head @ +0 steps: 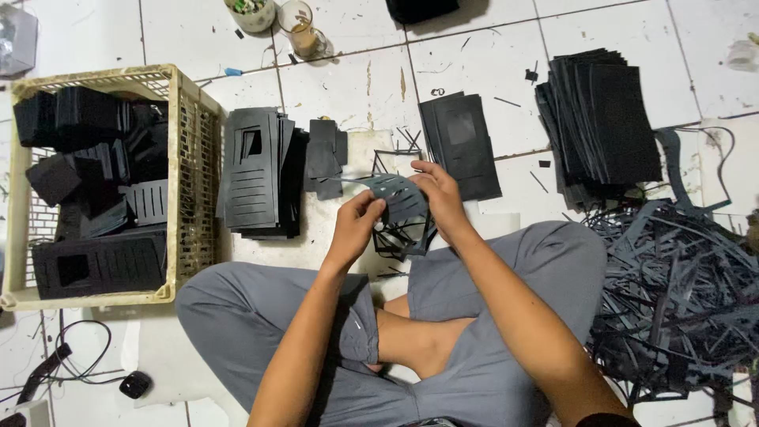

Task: Removing waste material from pre-cut leather pieces by hand.

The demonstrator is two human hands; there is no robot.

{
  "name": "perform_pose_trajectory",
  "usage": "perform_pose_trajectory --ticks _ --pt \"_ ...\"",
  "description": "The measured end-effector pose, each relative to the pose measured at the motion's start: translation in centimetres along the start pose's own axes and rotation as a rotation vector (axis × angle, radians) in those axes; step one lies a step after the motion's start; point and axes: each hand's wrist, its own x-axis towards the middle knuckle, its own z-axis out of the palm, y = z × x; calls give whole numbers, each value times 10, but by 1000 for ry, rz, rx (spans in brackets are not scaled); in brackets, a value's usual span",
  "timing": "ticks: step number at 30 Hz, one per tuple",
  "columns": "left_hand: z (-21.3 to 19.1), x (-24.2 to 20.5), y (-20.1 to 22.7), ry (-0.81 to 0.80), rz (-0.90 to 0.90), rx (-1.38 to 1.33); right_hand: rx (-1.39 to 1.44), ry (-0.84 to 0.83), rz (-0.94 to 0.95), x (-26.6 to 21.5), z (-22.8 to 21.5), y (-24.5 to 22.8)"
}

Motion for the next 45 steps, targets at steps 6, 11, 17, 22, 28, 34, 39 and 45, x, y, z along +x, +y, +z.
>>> perform_pose_trajectory --ticks 6,11,17,22,28,34,39,45 --pt "0 -33 8 200 -93 200 -607 125 -585 -34 6 -15" --pt "14 -53 -11 74 -176 -476 -993 -33 -1067 -54 28 0" --pt "-6 -16 -104 193 -194 -870 -618 -244 -773 -89 30 -12" --pt "-8 -19 -105 191 -139 -741 -611 105 -514 -74 10 18" --pt "-27 -50 -15 163 -166 -76 -409 14 -135 -83 21 21" --pt "-83 -45 23 362 -112 290 -402 -37 -127 -55 73 18" --pt "-147 -26 62 541 271 309 -302 -119 -333 -24 154 -27" --pt "-199 -6 54 583 165 416 -318 -170 -221 17 217 27"
